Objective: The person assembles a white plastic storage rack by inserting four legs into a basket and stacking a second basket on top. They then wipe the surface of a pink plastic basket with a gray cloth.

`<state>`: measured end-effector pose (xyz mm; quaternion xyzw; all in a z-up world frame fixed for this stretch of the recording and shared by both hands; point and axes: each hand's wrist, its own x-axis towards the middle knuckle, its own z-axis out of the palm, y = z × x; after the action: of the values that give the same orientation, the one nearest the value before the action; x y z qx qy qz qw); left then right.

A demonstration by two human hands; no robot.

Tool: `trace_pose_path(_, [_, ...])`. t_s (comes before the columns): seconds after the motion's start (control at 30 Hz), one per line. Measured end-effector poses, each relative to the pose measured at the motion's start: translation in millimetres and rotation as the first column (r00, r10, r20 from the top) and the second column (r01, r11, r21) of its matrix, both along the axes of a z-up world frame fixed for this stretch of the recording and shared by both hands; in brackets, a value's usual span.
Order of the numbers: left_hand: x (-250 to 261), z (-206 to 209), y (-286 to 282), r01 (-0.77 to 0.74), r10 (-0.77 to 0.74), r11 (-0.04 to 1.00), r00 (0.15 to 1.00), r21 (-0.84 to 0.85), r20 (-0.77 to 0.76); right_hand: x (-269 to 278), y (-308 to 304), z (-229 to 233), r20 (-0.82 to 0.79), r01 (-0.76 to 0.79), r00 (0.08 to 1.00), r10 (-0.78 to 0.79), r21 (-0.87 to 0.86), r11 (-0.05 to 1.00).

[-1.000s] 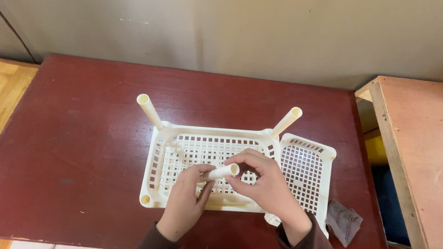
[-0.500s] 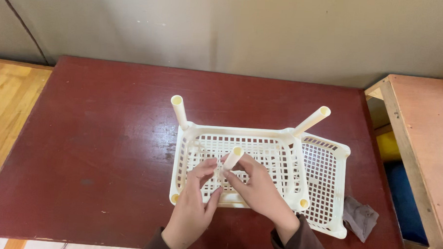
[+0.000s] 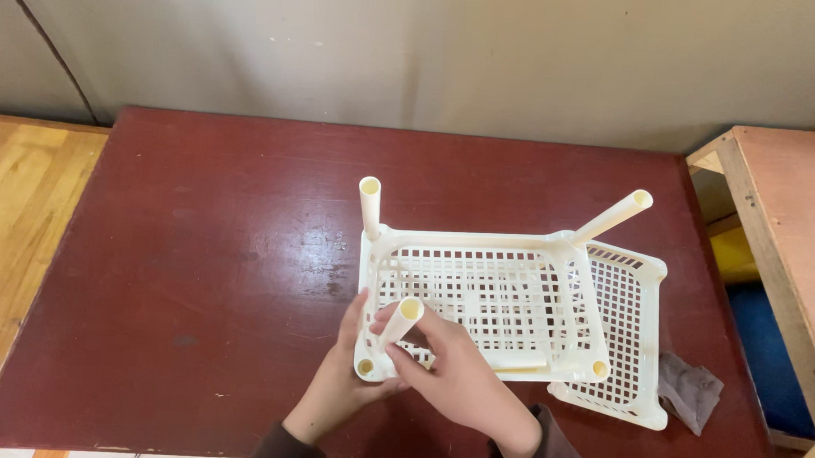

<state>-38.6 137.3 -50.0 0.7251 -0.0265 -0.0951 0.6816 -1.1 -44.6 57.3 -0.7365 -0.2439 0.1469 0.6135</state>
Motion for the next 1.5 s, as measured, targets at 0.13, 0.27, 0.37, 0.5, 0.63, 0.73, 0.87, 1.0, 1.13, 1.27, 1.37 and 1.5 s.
trace_pose_path(0.13, [2,-11,3,-0.016,0.015,1.000,1.000,-0.013,-0.022,-7,9,5,-0.013,-0.013,1.000,0.012,-0.049,0.999])
trace_pose_path(0.27, [6,-17,-1,-0.039,0.039,0.995,0.999,-0.096,0.000,-8,18,10,-0.030,-0.022,0.999,0.021,-0.019,1.000])
trace_pose_path(0.37, [15,-19,2,-0.062,0.056,0.993,0.997,-0.104,-0.054,-8,23,11,-0.106,-0.009,0.994,-0.001,-0.097,0.995])
trace_pose_path(0.5, [26,-14,14,0.043,-0.048,0.999,0.976,0.028,0.215,-5,27,9,-0.036,-0.006,0.999,0.001,-0.135,0.991])
trace_pose_path(0.63, [27,-3,16,-0.049,0.042,0.997,0.993,0.056,0.109,-3,32,6,0.015,-0.011,1.000,0.012,-0.067,0.998])
trace_pose_path(0.73, [28,3,16,-0.258,0.034,0.859,0.891,0.443,0.453,-2,34,5,-0.001,-0.023,1.000,0.023,-0.055,0.998])
trace_pose_path(0.87, [31,4,18,-0.262,-0.049,0.811,0.861,0.523,0.507,-3,35,6,-0.018,-0.027,1.000,0.026,-0.080,0.996])
trace_pose_path(1.0, [32,1,20,-0.245,-0.066,0.806,0.868,0.540,0.492,-2,34,9,-0.013,-0.042,0.999,0.041,-0.104,0.994])
trace_pose_path(1.13, [29,-3,19,-0.265,-0.068,0.805,0.847,0.530,0.527,-1,34,10,-0.040,-0.014,0.999,0.008,-0.141,0.990])
trace_pose_path(1.27, [30,-7,20,-0.257,-0.119,0.771,0.841,0.583,0.529,-1,37,8,-0.039,0.013,0.999,-0.021,-0.194,0.981])
trace_pose_path(1.37, [29,-7,20,-0.263,-0.152,0.743,0.830,0.616,0.537,-2,38,4,-0.013,0.045,0.999,-0.047,-0.162,0.986])
trace_pose_path(1.5, [27,-3,21,-0.204,-0.086,0.811,0.886,0.548,0.456,-4,37,-1,0.000,0.070,0.997,-0.071,-0.122,0.990])
